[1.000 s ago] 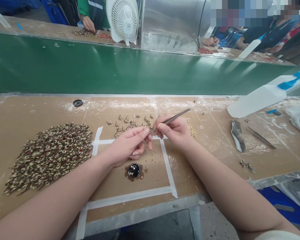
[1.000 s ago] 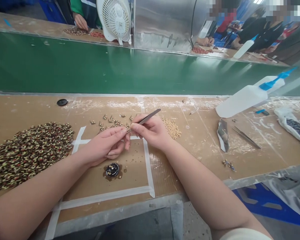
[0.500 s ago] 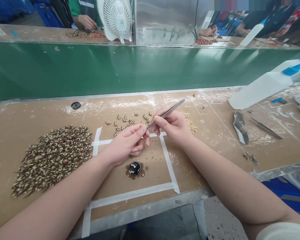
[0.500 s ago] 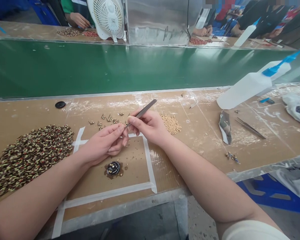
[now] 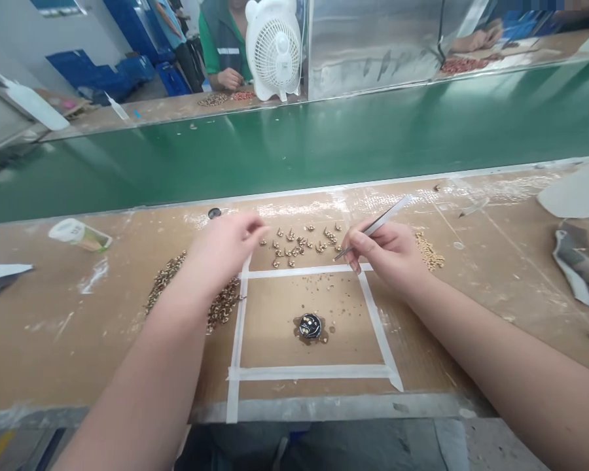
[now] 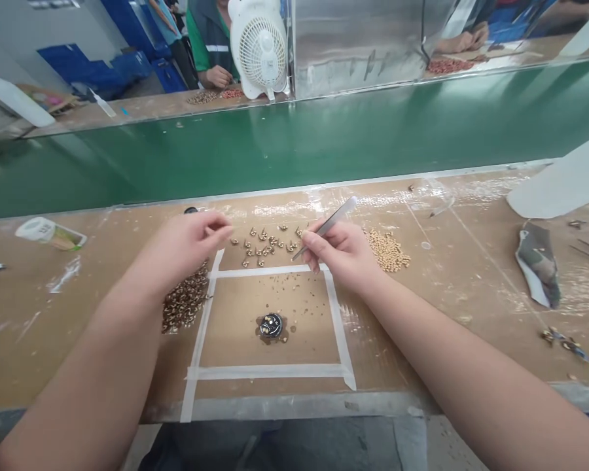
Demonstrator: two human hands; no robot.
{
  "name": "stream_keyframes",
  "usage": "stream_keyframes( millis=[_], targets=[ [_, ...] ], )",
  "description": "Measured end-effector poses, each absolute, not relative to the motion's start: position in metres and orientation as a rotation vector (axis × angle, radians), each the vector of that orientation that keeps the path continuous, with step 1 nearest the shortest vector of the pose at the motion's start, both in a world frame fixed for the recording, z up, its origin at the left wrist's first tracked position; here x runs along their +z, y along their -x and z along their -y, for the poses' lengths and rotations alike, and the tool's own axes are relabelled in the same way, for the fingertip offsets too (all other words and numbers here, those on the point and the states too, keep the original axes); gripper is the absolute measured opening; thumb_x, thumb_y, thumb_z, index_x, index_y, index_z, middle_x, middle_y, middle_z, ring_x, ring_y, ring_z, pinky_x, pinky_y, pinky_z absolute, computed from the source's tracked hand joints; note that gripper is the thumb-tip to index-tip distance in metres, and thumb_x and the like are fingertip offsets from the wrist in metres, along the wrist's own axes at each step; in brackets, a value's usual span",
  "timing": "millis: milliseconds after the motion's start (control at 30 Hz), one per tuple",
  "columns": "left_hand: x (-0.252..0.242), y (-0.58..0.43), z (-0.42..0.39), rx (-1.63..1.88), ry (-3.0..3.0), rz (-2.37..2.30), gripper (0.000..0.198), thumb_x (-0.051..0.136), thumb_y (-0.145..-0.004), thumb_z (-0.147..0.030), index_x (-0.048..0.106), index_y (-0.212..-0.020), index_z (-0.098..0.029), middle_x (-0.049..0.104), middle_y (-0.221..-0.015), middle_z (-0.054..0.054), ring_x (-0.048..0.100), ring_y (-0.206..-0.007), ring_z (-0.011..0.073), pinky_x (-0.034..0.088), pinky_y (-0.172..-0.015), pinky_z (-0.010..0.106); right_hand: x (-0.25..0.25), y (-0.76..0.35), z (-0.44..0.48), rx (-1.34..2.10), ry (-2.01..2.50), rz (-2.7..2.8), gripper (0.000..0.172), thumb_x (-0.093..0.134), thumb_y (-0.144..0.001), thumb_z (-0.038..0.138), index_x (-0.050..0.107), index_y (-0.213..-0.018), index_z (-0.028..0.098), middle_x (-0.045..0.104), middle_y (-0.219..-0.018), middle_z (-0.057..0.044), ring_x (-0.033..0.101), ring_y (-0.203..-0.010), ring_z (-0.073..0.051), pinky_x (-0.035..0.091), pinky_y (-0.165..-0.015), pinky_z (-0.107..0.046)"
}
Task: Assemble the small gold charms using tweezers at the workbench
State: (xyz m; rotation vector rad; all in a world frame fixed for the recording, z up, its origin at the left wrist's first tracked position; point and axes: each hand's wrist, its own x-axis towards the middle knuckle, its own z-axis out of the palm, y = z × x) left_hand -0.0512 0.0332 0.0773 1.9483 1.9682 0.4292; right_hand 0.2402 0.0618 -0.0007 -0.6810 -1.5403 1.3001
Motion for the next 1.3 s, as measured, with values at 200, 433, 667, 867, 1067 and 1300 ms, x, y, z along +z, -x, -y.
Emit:
stream_keyframes(
  millis=[200,433,667,867,1067,1300],
  targets=[
    [0.073,0.115,-0.054,-0.153,-1.936,-2.264,0.017,0.076,-0.086,-0.041,0.081,-0.084,-0.025,0.082,-0.094,0.011,0.068,-0.081,0.0299,0.04,-0.065,0.035,-0.006,-0.231,-0.05,1.546,0.613,1.674,0.032,0.08,-0.101,0.047,0.075,-0.086,0.018,0.073,-0.069,-0.001,0.066,-0.052,-0.012,0.057,-0.049,-0.025],
    [0.055,0.121,-0.055,-0.128,-1.917,-2.295,0.015,0.08,-0.08,-0.042,0.08,-0.076,-0.028,0.08,-0.082,0.009,0.067,-0.074,0.0303,0.044,-0.067,0.039,-0.001,-0.218,-0.027,1.597,0.539,2.068,0.027,0.076,-0.103,0.039,0.075,-0.086,0.017,0.072,-0.072,0.001,0.065,-0.062,-0.011,0.052,-0.06,-0.024],
    [0.052,0.126,-0.055,-0.198,-1.91,-2.359,0.024,0.079,-0.083,-0.052,0.078,-0.076,-0.029,0.078,-0.085,0.011,0.069,-0.079,0.0343,0.045,-0.065,0.042,-0.003,-0.217,-0.029,1.493,0.544,2.192,0.028,0.07,-0.107,0.039,0.076,-0.089,0.017,0.076,-0.082,-0.003,0.069,-0.073,-0.015,0.053,-0.07,-0.028],
    [0.055,0.121,-0.053,-0.062,-1.927,-2.341,0.022,0.079,-0.084,-0.049,0.078,-0.079,-0.027,0.075,-0.084,0.01,0.064,-0.078,0.03,0.042,-0.068,0.041,-0.005,-0.218,-0.032,1.451,0.554,2.202,0.031,0.069,-0.107,0.042,0.076,-0.09,0.017,0.076,-0.08,-0.003,0.068,-0.071,-0.015,0.053,-0.068,-0.028],
    [0.072,0.071,-0.04,0.562,-1.86,-2.207,0.022,0.081,-0.088,-0.047,0.081,-0.091,-0.025,0.076,-0.084,0.006,0.066,-0.079,0.0252,0.049,-0.073,0.039,-0.003,-0.218,-0.031,1.469,0.532,2.21,0.03,0.071,-0.106,0.043,0.077,-0.09,0.018,0.079,-0.087,-0.005,0.073,-0.079,-0.017,0.057,-0.074,-0.03],
    [0.07,0.023,-0.037,0.799,-1.876,-1.844,0.017,0.084,-0.091,-0.039,0.084,-0.093,-0.023,0.077,-0.085,0.004,0.064,-0.073,0.017,0.049,-0.07,0.033,-0.005,-0.222,-0.037,1.799,0.568,1.614,0.036,0.079,-0.1,0.051,0.071,-0.088,0.019,0.07,-0.065,0.002,0.061,-0.048,-0.01,0.052,-0.046,-0.023]
  ],
)
